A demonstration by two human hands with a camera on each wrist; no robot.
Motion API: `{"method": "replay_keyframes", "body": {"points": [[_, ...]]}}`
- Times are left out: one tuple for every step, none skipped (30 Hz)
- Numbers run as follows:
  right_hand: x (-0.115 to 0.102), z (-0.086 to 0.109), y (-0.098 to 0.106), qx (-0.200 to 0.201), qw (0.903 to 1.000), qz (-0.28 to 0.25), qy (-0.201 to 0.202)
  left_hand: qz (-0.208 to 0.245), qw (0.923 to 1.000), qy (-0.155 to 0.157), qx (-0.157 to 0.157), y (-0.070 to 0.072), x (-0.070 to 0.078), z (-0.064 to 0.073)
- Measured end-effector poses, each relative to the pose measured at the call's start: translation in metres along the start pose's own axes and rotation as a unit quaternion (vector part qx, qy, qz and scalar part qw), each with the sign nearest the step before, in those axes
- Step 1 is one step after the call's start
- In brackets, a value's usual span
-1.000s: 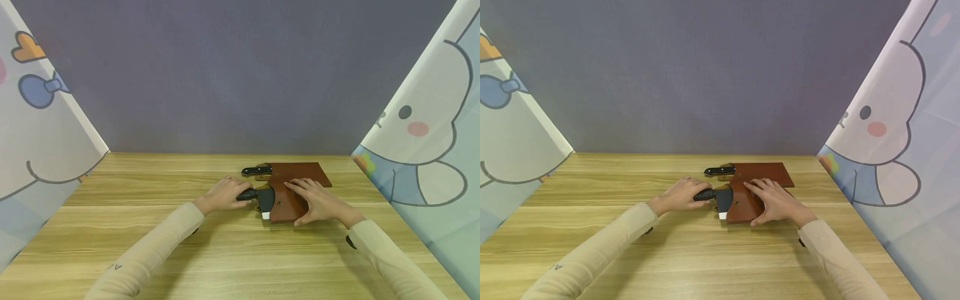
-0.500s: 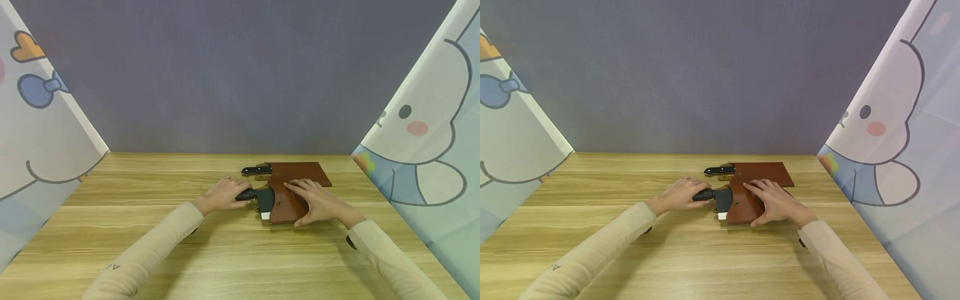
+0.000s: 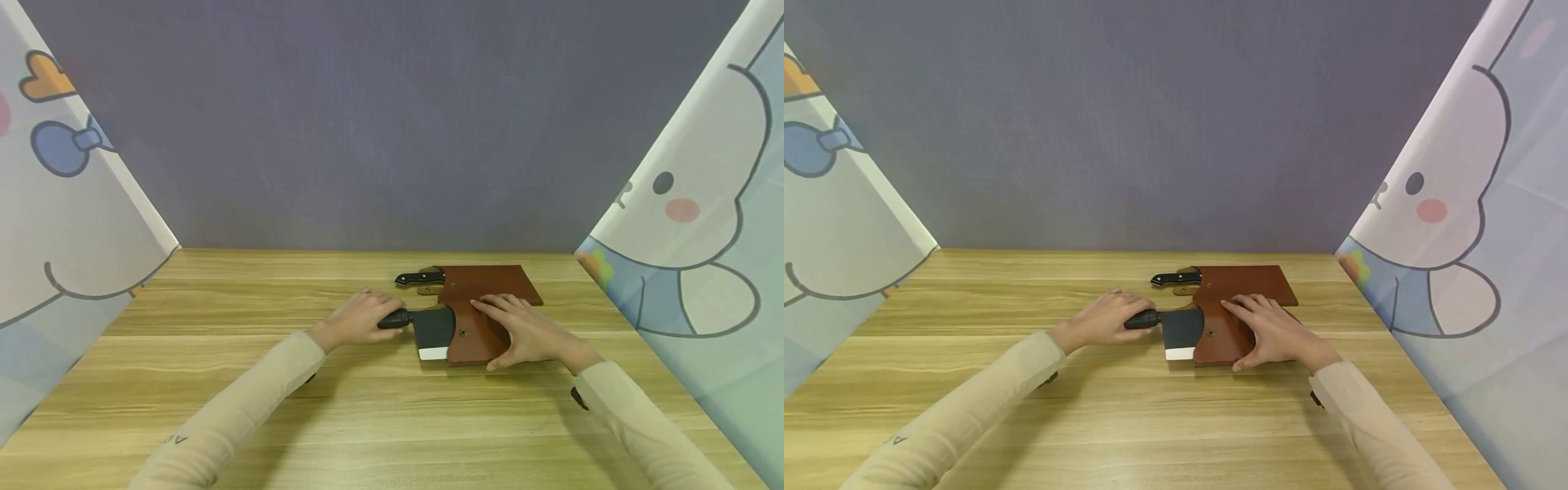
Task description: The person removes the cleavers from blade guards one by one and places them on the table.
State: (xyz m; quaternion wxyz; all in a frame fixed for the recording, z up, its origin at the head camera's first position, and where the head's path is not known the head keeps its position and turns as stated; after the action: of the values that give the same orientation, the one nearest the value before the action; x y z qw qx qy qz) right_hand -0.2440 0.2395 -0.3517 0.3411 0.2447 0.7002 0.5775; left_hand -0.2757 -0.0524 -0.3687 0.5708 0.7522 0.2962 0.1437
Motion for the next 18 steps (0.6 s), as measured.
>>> {"method": "replay_keyframes", "body": {"points": [[0.0001,0.0001,0.0000,0.000,1.0000,0.000,-0.001,0.000,1.0000,0.000,-0.001,0.0003,-0.0002,0.0003],[0.0002,0.0001,-0.0001,-0.001,1.0000,0.000,-0.001,0.000,1.0000,0.000,-0.001,0.0004,-0.0004,0.0008],[0.0004,0.0002,0.0000,0.000,1.0000,0.000,-0.001,0.000,1.0000,0.000,-0.001,0.0010,-0.0004,0.0012],[0.0007,0.0003,0.0001,0.001,1.0000,0.001,0.000,0.002,1.0000,0.000,-0.001,0.0016,-0.0005,0.0016],[0.0010,0.0003,0.0000,0.002,1.0000,0.001,0.001,0.003,1.0000,0.000,-0.001,0.0020,-0.0006,0.0019],[0.0012,0.0003,0.0001,0.002,1.0000,0.002,0.002,0.004,1.0000,0.001,-0.002,0.0024,-0.0008,0.0023],[0.0015,0.0004,0.0002,0.003,1.0000,0.003,0.002,0.004,1.0000,0.001,-0.004,0.0028,-0.0010,0.0028],[0.0017,0.0004,0.0002,0.003,1.0000,0.004,0.002,0.004,1.0000,0.002,-0.004,0.0029,-0.0013,0.0034],[0.0022,0.0006,0.0003,0.003,1.0000,0.005,0.001,0.004,1.0000,0.002,-0.005,0.0031,-0.0016,0.0039],[0.0026,0.0007,0.0001,0.002,1.0000,0.005,0.001,0.005,1.0000,0.001,-0.004,0.0032,-0.0019,0.0045],[0.0030,0.0009,0.0001,0.001,1.0000,0.006,-0.001,0.003,1.0000,0.000,-0.004,0.0031,-0.0023,0.0051],[0.0032,0.0011,0.0001,0.000,1.0000,0.006,-0.002,0.004,1.0000,0.000,-0.003,0.0033,-0.0025,0.0057],[0.0036,0.0013,0.0001,-0.001,1.0000,0.005,-0.003,0.004,1.0000,0.000,-0.003,0.0035,-0.0029,0.0063],[0.0037,0.0013,0.0000,-0.001,1.0000,0.005,-0.003,0.004,1.0000,0.000,-0.003,0.0038,-0.0032,0.0069],[0.0039,0.0013,0.0001,-0.001,1.0000,0.005,-0.002,0.005,1.0000,0.000,-0.003,0.0040,-0.0036,0.0074],[0.0040,0.0012,0.0001,0.000,1.0000,0.005,-0.002,0.007,1.0000,0.000,-0.003,0.0043,-0.0040,0.0080],[0.0041,0.0011,0.0001,0.000,1.0000,0.006,-0.001,0.008,1.0000,0.001,-0.003,0.0043,-0.0046,0.0085],[0.0042,0.0010,0.0001,0.001,1.0000,0.007,0.000,0.009,1.0000,0.002,-0.003,0.0048,-0.0048,0.0091]]}}
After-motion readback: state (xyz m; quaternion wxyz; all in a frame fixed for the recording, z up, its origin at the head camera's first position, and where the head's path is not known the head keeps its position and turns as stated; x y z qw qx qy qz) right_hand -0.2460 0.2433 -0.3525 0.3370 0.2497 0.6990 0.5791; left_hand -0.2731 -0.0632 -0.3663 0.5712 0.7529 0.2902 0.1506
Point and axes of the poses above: each hand's wrist, its own z-axis away from the middle knuckle, its own y-axis out of the back of the hand, x = y × z, the point moved 3 cm from there along -z, towards the middle knuckle, and after that the axes turned 5 degrees about -z, right-handed, at the moved point
